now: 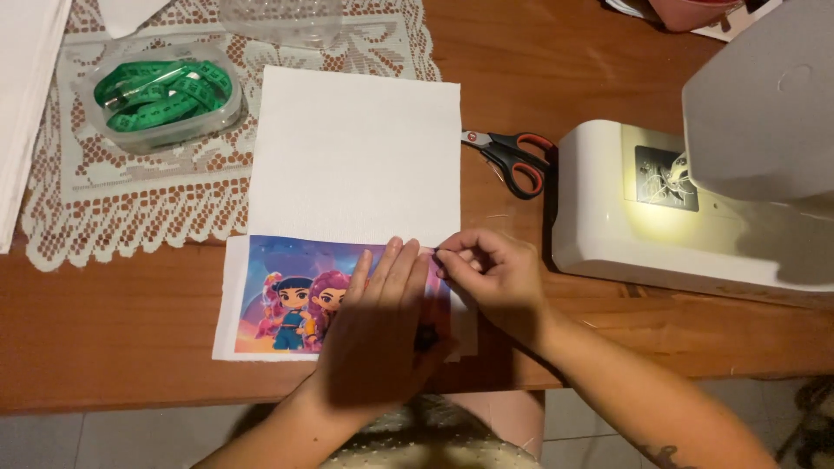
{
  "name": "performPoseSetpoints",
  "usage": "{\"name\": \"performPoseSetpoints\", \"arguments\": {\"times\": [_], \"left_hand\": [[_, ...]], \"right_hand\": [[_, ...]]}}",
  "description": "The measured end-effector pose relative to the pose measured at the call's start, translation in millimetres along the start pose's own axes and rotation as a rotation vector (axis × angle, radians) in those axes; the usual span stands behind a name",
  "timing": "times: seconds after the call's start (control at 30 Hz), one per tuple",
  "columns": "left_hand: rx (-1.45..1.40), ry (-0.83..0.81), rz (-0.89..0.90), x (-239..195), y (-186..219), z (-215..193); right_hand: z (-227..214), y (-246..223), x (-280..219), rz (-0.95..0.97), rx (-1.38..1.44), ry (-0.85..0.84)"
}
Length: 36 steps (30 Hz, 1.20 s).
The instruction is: The person places a printed image of cartoon characters onto a piece of white fabric on a wooden table. They then open a container of green pins and use them to secure the image to the fabric, pinning the corners and edges.
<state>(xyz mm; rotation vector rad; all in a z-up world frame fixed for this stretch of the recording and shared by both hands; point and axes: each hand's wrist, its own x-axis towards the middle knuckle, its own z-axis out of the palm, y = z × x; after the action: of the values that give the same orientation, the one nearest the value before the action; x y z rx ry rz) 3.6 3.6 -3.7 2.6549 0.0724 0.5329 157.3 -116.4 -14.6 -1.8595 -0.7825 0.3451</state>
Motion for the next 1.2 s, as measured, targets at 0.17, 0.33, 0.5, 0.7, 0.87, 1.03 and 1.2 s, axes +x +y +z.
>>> {"name": "performPoseSetpoints", "arguments": {"times": [0.17, 0.33, 0.5, 0.7, 0.87, 1.03, 1.2], "left_hand": [[-0.038, 0.022, -0.026, -1.8, -0.7, 2.6], [-0.016, 0.053, -0.032, -2.8, -2.3, 6.4], [0.029, 0.044, -0.016, -3.5, -3.1, 8.0], [-0.008, 0.094, -0.033, -1.3, 0.7, 0.9], [-0.003, 0.144, -0.079, -0.5, 4.1, -1.2], [-0.01, 0.142, -0.064, 0.2, 4.0, -5.6], [-0.069, 0.129, -0.067, -2.0, 2.2, -5.2]], "right_hand": [[0.4, -8.1, 0.9, -0.034, -0.035, -0.018], [-8.5, -13.9, 3.1, -0.104, -0.291, -0.038], [-6.7, -15.4, 4.8, -0.215, -0.359, -0.111], [-2.1, -15.5, 4.6, -0.247, -0.426, -0.131], [-4.2, -18.0, 0.4, -0.01, -0.163, -0.096], [4.5, -14.2, -0.6, 0.03, -0.043, -0.061], [8.3, -20.2, -2.2, 0.038, -0.07, -0.034]]}}
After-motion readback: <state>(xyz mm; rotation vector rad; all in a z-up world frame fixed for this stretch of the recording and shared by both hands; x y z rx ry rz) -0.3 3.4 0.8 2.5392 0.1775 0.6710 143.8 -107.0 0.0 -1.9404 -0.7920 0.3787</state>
